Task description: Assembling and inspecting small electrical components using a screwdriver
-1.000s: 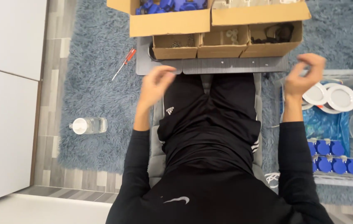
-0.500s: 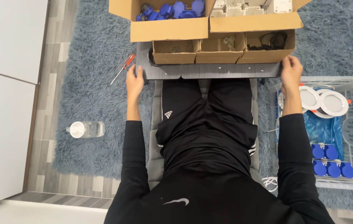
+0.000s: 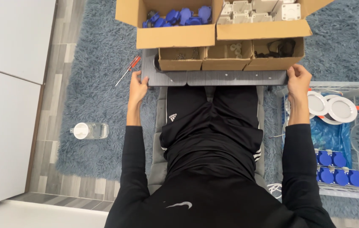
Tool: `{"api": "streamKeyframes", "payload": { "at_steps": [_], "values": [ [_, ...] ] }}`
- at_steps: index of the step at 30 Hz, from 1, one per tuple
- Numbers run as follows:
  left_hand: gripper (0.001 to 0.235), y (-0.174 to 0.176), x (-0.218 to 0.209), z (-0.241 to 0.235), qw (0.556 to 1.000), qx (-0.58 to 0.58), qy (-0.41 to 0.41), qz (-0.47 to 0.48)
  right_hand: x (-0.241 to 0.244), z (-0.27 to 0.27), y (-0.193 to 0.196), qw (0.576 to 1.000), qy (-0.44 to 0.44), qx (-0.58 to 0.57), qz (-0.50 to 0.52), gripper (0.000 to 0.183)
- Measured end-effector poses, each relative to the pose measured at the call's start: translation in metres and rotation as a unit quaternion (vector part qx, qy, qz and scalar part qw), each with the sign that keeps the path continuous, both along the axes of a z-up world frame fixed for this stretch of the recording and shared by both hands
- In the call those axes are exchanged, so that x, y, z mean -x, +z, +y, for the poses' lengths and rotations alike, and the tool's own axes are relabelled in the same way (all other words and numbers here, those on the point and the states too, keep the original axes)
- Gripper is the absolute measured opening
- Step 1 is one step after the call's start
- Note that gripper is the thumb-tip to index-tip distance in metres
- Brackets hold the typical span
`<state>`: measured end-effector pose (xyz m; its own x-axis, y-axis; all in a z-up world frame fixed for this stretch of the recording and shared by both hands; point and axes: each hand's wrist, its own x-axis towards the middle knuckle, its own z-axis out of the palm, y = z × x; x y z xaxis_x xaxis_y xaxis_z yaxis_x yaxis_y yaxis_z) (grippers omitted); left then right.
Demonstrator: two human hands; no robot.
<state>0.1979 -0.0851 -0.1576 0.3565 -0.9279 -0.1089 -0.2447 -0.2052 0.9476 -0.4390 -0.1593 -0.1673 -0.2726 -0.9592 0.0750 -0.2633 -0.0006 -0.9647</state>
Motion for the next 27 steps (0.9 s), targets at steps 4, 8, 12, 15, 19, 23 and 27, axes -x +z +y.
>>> {"api": "streamKeyframes", "payload": {
  "at_steps": [4,8,12,15,19,23,27],
  "values": [
    [0.042,-0.003,-0.004,0.023,0.999,-0.018,-0.025,0.013,0.002,0.028,0.011,0.999,-0.006,-0.03,0.006,0.02],
    [0.046,0.04,0.004,0.048,0.995,-0.075,-0.039,-0.051,0.001,0.05,0.024,0.999,0.005,-0.045,0.014,0.019],
    [0.054,0.081,-0.001,0.053,0.94,-0.154,-0.116,-0.28,-0.001,0.055,0.033,0.998,0.036,-0.034,0.025,0.018],
    [0.045,0.13,0.009,0.054,0.901,-0.119,-0.116,-0.401,0.001,0.053,0.034,0.998,0.056,-0.041,0.007,0.02],
    [0.029,0.248,0.059,0.056,0.897,0.098,-0.138,-0.407,0.004,0.049,0.032,0.997,0.05,-0.059,0.013,0.017],
    [0.03,0.274,0.088,0.005,0.877,0.209,-0.191,-0.388,-0.001,0.051,0.039,0.997,0.055,-0.061,0.006,0.02],
    [0.027,0.226,0.083,-0.09,0.859,0.202,-0.191,-0.429,0.005,0.048,0.03,0.997,0.063,-0.052,0.002,0.019]
  ]
}}
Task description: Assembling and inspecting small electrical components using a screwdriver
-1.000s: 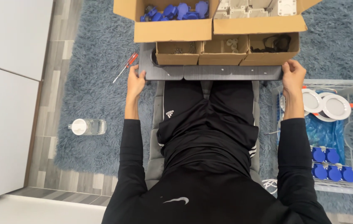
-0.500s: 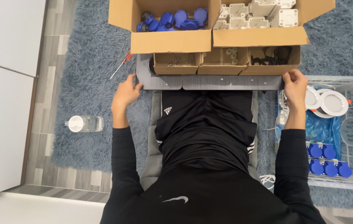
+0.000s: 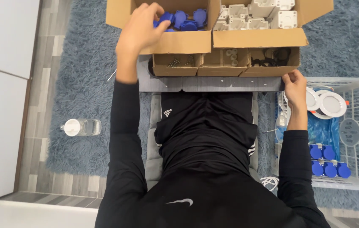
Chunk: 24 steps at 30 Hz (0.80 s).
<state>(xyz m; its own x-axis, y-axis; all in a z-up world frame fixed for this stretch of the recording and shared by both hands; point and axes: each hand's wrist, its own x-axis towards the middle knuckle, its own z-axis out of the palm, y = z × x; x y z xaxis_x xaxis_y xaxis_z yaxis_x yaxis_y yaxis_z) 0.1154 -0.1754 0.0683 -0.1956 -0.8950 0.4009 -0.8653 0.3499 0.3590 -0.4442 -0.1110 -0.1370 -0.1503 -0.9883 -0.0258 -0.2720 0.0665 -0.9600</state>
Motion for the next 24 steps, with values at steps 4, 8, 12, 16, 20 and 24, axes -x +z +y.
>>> {"api": "streamKeyframes", "payload": {
  "at_steps": [4,8,12,16,20,24],
  "values": [
    [0.049,-0.072,-0.007,-0.092,0.985,-0.145,0.069,-0.058,0.002,-0.001,-0.004,1.0,0.012,0.009,0.001,0.02],
    [0.06,-0.113,-0.001,-0.135,0.968,-0.216,0.09,-0.092,-0.006,0.004,0.01,1.0,0.001,0.001,0.021,0.019],
    [0.07,-0.14,0.0,-0.157,0.952,-0.261,0.107,-0.119,-0.011,0.007,0.019,1.0,0.003,-0.001,0.031,0.021],
    [0.068,-0.171,-0.006,-0.178,0.952,-0.263,0.1,-0.117,-0.011,0.005,0.02,1.0,0.007,-0.001,0.022,0.02],
    [0.062,-0.178,-0.007,-0.178,0.955,-0.258,0.098,-0.106,-0.012,0.007,0.021,0.999,0.008,0.0,0.031,0.02],
    [0.057,-0.166,-0.01,-0.169,0.975,-0.19,0.075,-0.091,-0.014,0.007,0.027,0.999,0.011,-0.009,0.029,0.022]
  ]
}}
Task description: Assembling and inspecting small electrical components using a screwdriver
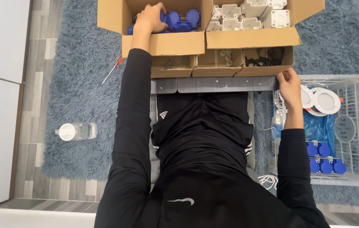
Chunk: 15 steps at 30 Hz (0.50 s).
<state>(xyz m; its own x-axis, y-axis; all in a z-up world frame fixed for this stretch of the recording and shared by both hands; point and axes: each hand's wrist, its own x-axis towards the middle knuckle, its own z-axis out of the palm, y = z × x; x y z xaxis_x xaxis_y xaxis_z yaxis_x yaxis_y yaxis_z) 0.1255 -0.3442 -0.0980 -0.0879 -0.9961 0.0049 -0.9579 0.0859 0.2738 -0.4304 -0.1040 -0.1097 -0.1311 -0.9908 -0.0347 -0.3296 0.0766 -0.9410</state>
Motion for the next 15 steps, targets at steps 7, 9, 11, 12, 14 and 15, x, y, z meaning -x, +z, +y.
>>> {"api": "streamKeyframes", "payload": {
  "at_steps": [7,9,11,12,14,15],
  "values": [
    [0.051,0.064,0.006,0.051,0.964,0.2,-0.096,0.146,0.034,-0.014,-0.012,0.993,0.016,0.043,0.112,0.022],
    [0.043,0.106,0.02,0.091,0.93,0.182,-0.145,0.285,0.037,-0.016,0.006,0.978,0.012,0.125,0.164,0.022],
    [0.035,0.129,0.029,0.126,0.874,0.16,-0.192,0.417,0.032,-0.014,0.032,0.955,0.008,0.206,0.214,0.022],
    [0.053,0.133,0.031,0.139,0.861,0.181,-0.208,0.428,0.028,-0.012,0.049,0.937,-0.004,0.26,0.233,0.019],
    [0.073,0.146,0.037,0.171,0.847,0.203,-0.223,0.437,0.019,-0.008,0.082,0.916,-0.015,0.314,0.25,0.016],
    [0.073,0.156,0.04,0.19,0.834,0.177,-0.224,0.472,0.014,-0.007,0.097,0.907,0.002,0.336,0.253,0.016]
  ]
}}
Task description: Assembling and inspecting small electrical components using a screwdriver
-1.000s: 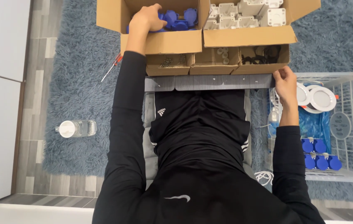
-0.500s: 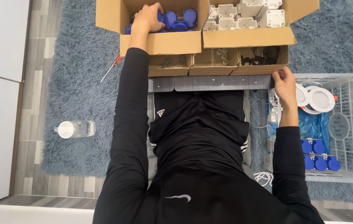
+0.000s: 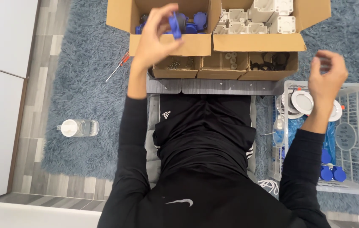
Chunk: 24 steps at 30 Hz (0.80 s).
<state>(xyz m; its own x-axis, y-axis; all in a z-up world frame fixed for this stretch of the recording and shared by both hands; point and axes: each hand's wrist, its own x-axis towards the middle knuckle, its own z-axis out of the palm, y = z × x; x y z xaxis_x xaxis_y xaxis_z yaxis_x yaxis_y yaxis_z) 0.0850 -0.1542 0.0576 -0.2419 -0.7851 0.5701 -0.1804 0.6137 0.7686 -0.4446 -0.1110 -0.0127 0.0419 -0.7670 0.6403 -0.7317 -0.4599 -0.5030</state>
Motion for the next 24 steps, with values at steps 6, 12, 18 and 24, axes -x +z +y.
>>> {"api": "streamKeyframes", "payload": {
  "at_steps": [6,12,18,24],
  "values": [
    [0.069,-0.013,0.024,0.071,0.984,-0.085,-0.097,0.12,-0.05,0.01,0.077,0.984,0.111,-0.12,0.073,0.026],
    [0.065,-0.036,0.048,0.11,0.97,-0.17,-0.115,0.126,-0.083,-0.021,0.073,0.899,0.116,-0.37,0.204,0.042],
    [0.067,-0.066,0.057,0.113,0.972,-0.214,-0.094,0.025,-0.118,-0.041,0.071,0.794,0.05,-0.531,0.291,0.053],
    [0.07,-0.108,0.06,0.101,0.974,-0.21,-0.076,-0.026,-0.095,-0.08,0.012,0.78,0.073,-0.551,0.288,0.082]
  ]
}}
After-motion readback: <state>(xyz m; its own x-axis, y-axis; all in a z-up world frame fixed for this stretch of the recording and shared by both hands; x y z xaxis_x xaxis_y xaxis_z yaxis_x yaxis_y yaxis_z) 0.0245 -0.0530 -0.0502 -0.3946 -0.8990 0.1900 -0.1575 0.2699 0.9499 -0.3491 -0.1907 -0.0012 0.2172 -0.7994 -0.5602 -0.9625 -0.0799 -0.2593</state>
